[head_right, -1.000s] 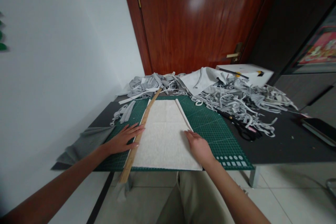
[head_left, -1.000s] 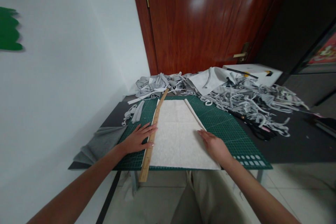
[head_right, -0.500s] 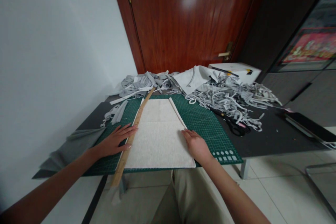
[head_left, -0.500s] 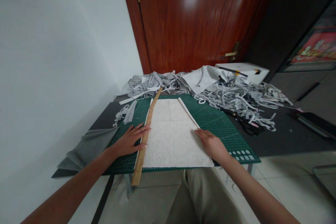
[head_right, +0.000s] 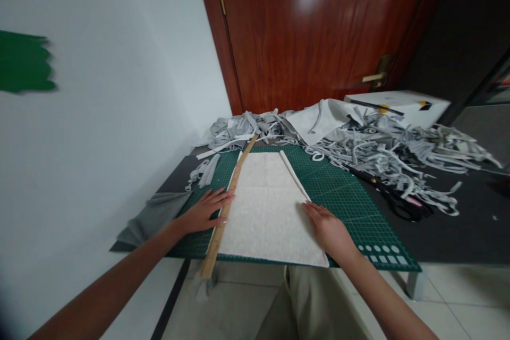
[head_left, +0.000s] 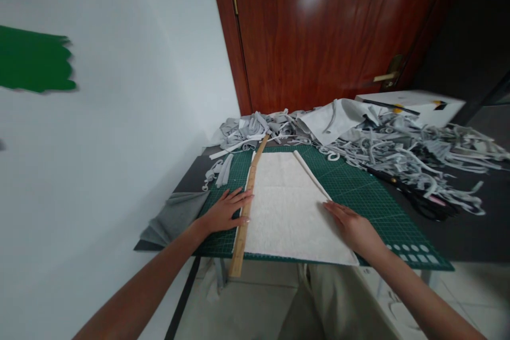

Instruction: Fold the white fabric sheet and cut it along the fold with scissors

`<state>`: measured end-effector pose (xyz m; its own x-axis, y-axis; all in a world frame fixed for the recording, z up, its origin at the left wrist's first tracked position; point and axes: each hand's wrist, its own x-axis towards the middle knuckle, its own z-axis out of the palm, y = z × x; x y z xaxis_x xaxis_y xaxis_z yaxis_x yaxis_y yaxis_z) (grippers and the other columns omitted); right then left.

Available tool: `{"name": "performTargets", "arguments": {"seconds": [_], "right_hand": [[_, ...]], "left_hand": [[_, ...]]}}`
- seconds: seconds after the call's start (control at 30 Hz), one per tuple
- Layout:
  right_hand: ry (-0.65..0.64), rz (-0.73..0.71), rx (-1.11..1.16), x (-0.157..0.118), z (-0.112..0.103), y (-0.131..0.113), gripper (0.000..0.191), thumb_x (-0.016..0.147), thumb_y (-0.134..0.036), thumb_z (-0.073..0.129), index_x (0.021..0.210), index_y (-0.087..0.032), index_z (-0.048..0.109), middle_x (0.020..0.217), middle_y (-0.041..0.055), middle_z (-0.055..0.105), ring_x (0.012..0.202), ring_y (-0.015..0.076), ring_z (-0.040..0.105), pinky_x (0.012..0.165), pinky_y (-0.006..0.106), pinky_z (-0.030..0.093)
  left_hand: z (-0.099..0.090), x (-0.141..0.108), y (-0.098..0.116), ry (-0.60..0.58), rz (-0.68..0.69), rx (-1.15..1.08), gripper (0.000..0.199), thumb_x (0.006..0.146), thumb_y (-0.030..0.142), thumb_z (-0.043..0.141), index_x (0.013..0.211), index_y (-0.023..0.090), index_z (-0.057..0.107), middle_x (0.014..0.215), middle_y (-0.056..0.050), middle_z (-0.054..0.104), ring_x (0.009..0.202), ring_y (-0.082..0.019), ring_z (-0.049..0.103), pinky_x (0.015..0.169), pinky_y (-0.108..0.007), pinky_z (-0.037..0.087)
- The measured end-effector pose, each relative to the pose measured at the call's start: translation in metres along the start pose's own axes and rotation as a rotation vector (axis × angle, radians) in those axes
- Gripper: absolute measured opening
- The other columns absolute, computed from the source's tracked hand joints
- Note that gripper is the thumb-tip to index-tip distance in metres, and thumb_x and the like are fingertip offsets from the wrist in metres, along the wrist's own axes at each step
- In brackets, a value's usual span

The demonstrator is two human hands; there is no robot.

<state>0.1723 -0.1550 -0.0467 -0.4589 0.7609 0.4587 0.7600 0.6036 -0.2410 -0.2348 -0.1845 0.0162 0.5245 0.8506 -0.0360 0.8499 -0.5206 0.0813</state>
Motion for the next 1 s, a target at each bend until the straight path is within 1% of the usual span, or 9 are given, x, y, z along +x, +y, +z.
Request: {"name": "performTargets", "arguments": {"seconds": [0.2, 0.33, 0.47, 0.57, 0.67, 0.73, 0.8, 0.9, 1.0], "right_hand": [[0.039, -0.012, -0.005, -0.002, 0.003, 0.001, 0.042, 0.086, -0.011, 0.038, 0.118, -0.020, 0.063, 0.116, 0.0095, 0.069, 0.104, 0.0224, 0.066, 0.088, 0.035, 0.055], [-0.026, -0.047, -0.066, 0.007, -0.004, -0.003, 0.047, 0.079, -0.003, 0.038, 0.114, -0.021, 0.065, 0.110, 0.0096, 0.072, 0.096, 0.0233, 0.069, 0.095, 0.042, 0.050], [-0.077, -0.013, -0.096, 0.048, -0.018, -0.032, 0.046, 0.077, -0.001, 0.039, 0.109, -0.018, 0.067, 0.102, 0.0134, 0.073, 0.091, 0.0267, 0.070, 0.099, 0.048, 0.043], [-0.137, 0.031, 0.040, 0.098, -0.016, -0.070, 0.040, 0.087, -0.007, 0.036, 0.112, -0.015, 0.065, 0.102, 0.0157, 0.073, 0.091, 0.0260, 0.070, 0.090, 0.039, 0.048], [-0.180, 0.059, 0.135, 0.154, 0.006, -0.102, 0.035, 0.093, -0.017, 0.037, 0.118, -0.016, 0.061, 0.095, 0.0137, 0.075, 0.087, 0.0251, 0.071, 0.075, 0.031, 0.051], [-0.179, 0.045, 0.168, 0.189, 0.027, -0.115, 0.034, 0.095, -0.023, 0.037, 0.123, -0.019, 0.056, 0.100, 0.0100, 0.074, 0.091, 0.0222, 0.070, 0.075, 0.027, 0.049], [-0.178, 0.041, 0.191, 0.217, 0.050, -0.120, 0.032, 0.097, -0.022, 0.035, 0.118, -0.019, 0.059, 0.104, 0.0090, 0.073, 0.096, 0.0204, 0.068, 0.078, 0.026, 0.047], [-0.186, 0.041, 0.210, 0.243, 0.078, -0.119, 0.031, 0.097, -0.019, 0.033, 0.110, -0.016, 0.060, 0.104, 0.0099, 0.072, 0.095, 0.0193, 0.067, 0.079, 0.027, 0.047], [-0.210, 0.010, 0.228, 0.251, 0.097, -0.116, 0.027, 0.098, -0.021, 0.035, 0.105, -0.015, 0.060, 0.098, 0.0073, 0.072, 0.087, 0.0170, 0.067, 0.078, 0.030, 0.047]], "left_hand": [[-0.002, -0.002, 0.002, 0.014, -0.015, -0.041, 0.068, 0.089, 0.059, 0.045, 0.147, 0.032, 0.022, 0.154, -0.003, 0.025, 0.141, -0.031, 0.017, 0.110, -0.058, 0.015], [-0.001, -0.004, 0.001, 0.034, -0.005, -0.053, 0.067, 0.089, 0.058, 0.047, 0.146, 0.033, 0.024, 0.154, -0.002, 0.026, 0.141, -0.031, 0.018, 0.111, -0.057, 0.014], [-0.001, -0.005, 0.001, 0.035, -0.010, -0.065, 0.068, 0.088, 0.058, 0.048, 0.147, 0.034, 0.024, 0.154, -0.002, 0.025, 0.141, -0.031, 0.017, 0.111, -0.058, 0.014], [-0.001, -0.004, 0.002, 0.021, -0.017, -0.074, 0.070, 0.088, 0.058, 0.049, 0.147, 0.033, 0.021, 0.153, -0.003, 0.026, 0.141, -0.032, 0.017, 0.110, -0.059, 0.013], [-0.002, -0.004, 0.002, 0.023, -0.022, -0.089, 0.072, 0.087, 0.059, 0.050, 0.147, 0.034, 0.021, 0.153, -0.003, 0.026, 0.141, -0.033, 0.017, 0.110, -0.059, 0.014], [-0.003, -0.005, 0.002, 0.026, -0.021, -0.095, 0.072, 0.086, 0.059, 0.051, 0.147, 0.035, 0.020, 0.153, -0.003, 0.025, 0.141, -0.033, 0.017, 0.110, -0.059, 0.013], [-0.003, -0.006, 0.002, 0.025, -0.019, -0.102, 0.072, 0.086, 0.060, 0.050, 0.147, 0.036, 0.019, 0.153, -0.002, 0.025, 0.141, -0.033, 0.017, 0.110, -0.060, 0.013], [-0.003, -0.007, 0.001, 0.031, -0.013, -0.114, 0.074, 0.085, 0.061, 0.050, 0.147, 0.037, 0.018, 0.153, -0.002, 0.026, 0.141, -0.034, 0.017, 0.110, -0.060, 0.012], [-0.001, -0.008, 0.000, 0.046, -0.007, -0.120, 0.075, 0.085, 0.062, 0.051, 0.147, 0.037, 0.018, 0.153, -0.003, 0.026, 0.140, -0.035, 0.018, 0.110, -0.060, 0.013]]}}
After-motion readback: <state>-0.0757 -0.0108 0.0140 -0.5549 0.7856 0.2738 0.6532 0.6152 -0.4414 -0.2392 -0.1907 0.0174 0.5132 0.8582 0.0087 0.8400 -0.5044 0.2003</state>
